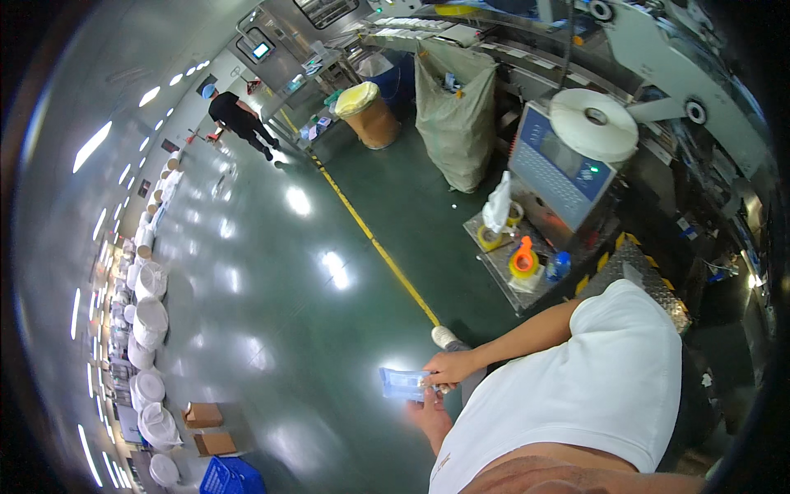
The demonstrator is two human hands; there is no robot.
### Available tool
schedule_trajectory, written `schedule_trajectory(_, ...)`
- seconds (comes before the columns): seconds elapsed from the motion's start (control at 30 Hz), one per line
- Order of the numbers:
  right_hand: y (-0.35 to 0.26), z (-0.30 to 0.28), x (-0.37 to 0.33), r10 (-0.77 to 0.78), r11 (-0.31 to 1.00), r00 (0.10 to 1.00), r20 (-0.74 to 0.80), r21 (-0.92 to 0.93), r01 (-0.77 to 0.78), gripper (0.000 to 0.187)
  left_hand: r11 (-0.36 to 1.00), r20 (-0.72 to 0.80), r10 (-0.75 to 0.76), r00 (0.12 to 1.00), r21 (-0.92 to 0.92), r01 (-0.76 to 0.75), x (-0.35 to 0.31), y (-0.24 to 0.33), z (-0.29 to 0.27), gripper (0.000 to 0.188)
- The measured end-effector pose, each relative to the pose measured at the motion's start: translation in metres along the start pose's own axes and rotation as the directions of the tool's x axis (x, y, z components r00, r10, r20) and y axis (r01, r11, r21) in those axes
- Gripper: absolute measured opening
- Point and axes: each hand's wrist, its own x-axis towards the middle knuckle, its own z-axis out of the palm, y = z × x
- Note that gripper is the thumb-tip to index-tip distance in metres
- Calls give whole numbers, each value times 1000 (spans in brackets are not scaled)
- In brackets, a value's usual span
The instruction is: The person uses shears to cut open several small blue and white pouches, removes a white rectangular object from each pouch, and places the white objects onto a metal scale.
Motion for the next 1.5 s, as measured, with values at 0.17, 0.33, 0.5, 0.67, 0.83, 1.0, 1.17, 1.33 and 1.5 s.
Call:
schedule_trajectory(0.17,1,-105,116,170,983,982,-78,79,-164,40,817,329,-115,937,568,-99,152,19,-28,27)
schedule_trajectory(0.33,-11,-224,189,230,967,940,-252,169,-191,44,617,404,-343,848,778,-121,282,77,25,25)
schedule_trajectory(0.5,-6,-305,262,299,943,902,-312,242,-229,44,465,435,-460,774,861,-208,407,117,98,24)
schedule_trajectory(0.67,-4,-440,343,290,938,898,-332,282,-199,41,297,405,-532,744,912,-284,529,131,175,23)
schedule_trajectory(0.83,-34,-590,416,275,956,890,-364,203,-213,42,97,342,-567,749,931,-352,632,168,270,23)
schedule_trajectory(1.0,-54,-721,472,242,956,934,-264,227,-184,43,-64,307,-597,741,903,-425,734,215,371,23)
schedule_trajectory(1.17,-62,-859,522,228,961,884,-407,241,-137,43,-173,354,-600,717,818,-548,867,231,478,24)
schedule_trajectory(1.33,-59,-986,589,290,940,820,-493,309,-147,42,-73,371,-703,607,811,-580,1016,273,596,24)
schedule_trajectory(1.5,-93,-1115,649,271,925,705,-656,380,-2,37,194,495,-806,324,738,-646,1198,287,678,26)
